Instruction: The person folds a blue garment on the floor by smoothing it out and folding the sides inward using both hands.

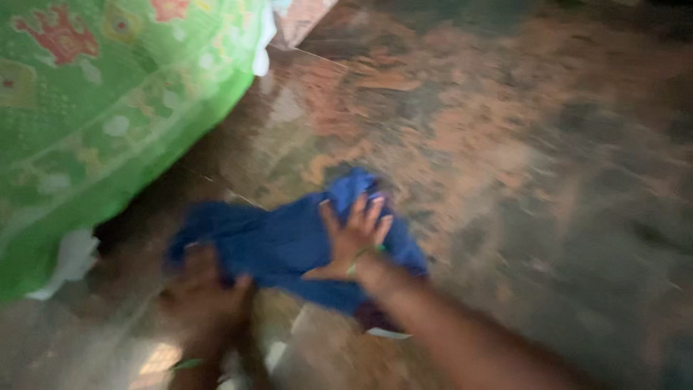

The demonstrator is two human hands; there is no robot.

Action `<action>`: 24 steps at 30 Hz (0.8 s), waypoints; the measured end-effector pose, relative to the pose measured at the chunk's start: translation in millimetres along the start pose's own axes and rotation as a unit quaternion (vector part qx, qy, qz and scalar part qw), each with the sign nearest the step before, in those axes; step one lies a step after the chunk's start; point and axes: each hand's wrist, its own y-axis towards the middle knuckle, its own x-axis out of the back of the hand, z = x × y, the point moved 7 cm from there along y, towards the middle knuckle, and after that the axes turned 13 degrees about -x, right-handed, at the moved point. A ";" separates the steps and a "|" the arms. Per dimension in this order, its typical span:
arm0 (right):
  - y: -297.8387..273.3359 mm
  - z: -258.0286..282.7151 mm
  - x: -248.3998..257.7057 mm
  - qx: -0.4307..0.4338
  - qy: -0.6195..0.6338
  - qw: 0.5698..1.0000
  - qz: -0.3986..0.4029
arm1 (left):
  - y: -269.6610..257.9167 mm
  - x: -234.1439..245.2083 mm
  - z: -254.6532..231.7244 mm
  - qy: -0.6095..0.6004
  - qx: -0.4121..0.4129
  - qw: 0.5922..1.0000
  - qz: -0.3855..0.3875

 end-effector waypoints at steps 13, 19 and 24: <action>102.0 234.9 -13.3 0.326 -0.116 0.938 0.036 | 81.8 -49.5 98.0 0.294 0.037 0.934 -0.199; 223.2 121.0 70.5 0.121 -0.022 0.991 -0.056 | 194.0 -5.5 -6.1 0.117 -0.009 0.980 -0.159; 289.5 -36.9 130.0 -0.021 -0.052 0.998 -0.041 | 239.3 31.6 -140.9 0.076 -0.082 0.982 -0.154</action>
